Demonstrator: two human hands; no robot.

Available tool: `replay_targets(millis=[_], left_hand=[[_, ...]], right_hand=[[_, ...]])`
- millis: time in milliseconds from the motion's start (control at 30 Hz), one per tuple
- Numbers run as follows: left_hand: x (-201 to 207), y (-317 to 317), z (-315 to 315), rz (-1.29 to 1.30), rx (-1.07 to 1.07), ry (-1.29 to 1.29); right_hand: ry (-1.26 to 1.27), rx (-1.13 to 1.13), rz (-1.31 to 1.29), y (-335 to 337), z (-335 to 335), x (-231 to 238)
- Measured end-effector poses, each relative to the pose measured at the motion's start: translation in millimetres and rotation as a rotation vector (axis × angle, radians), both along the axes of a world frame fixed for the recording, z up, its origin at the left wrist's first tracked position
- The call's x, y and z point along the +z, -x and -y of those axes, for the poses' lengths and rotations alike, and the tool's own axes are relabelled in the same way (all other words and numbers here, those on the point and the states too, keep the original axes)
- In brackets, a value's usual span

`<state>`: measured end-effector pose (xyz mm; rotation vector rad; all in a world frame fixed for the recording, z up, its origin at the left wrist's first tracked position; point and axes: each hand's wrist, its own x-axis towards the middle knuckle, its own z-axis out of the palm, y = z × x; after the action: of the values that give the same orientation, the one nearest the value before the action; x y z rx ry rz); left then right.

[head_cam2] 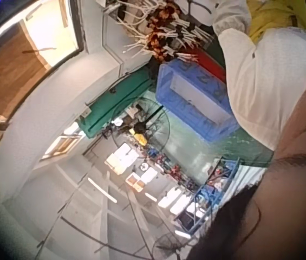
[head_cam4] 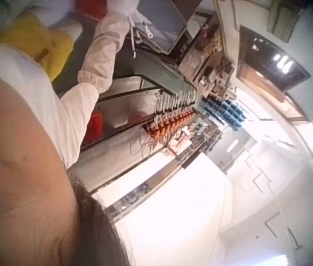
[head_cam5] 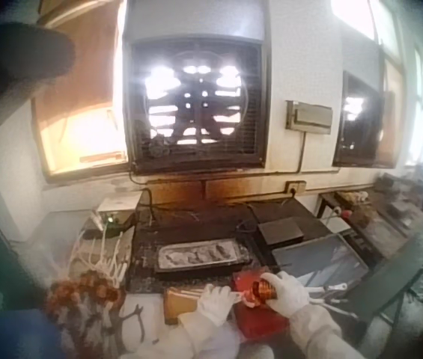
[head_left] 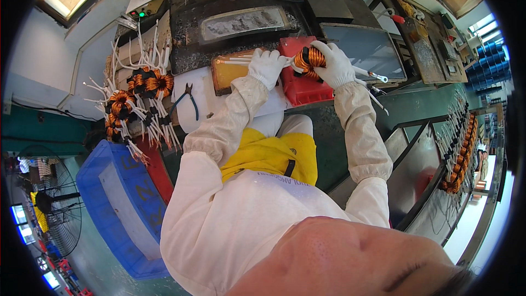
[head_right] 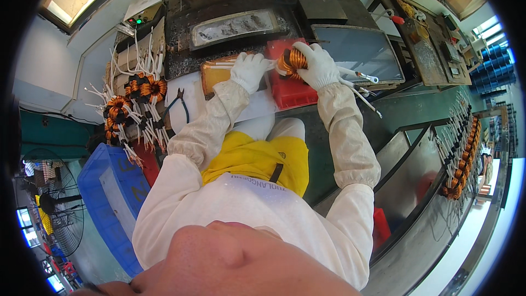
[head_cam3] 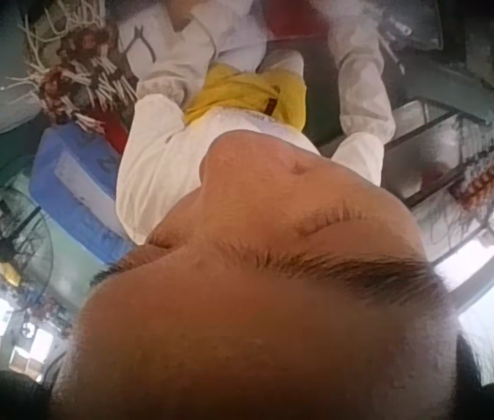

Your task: Manually assembling and preparing copper-wound induction coils by applying tape and insulating sleeves on a workbench.

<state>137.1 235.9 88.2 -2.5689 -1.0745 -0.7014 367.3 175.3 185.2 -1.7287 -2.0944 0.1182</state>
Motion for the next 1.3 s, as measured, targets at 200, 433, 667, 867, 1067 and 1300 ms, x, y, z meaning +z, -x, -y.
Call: replay_targets(millis=[200,433,667,867,1067,1300], left_hand=[[12,-1,-1,-0.121,0.037,0.184],[7,3,3,-0.026,0.020,0.117],[9,-3,21,0.241,0.022,-0.169],[10,-13,-9,0.195,0.001,-0.105],[2,-26,-43,0.149,0.032,-0.130],[-3,-37,-74,0.083,0.075,-0.166]], right_hand=[[0.010,0.001,0.000,0,0,1],[-0.085,0.060,-0.001,-4,-3,-1],[-0.002,-0.034,-0.007,-1,-4,-4],[-0.015,-0.149,0.015,10,-14,-6],[-0.012,-0.237,0.020,21,-25,-5],[0.026,-0.339,0.053,30,-41,-6]])
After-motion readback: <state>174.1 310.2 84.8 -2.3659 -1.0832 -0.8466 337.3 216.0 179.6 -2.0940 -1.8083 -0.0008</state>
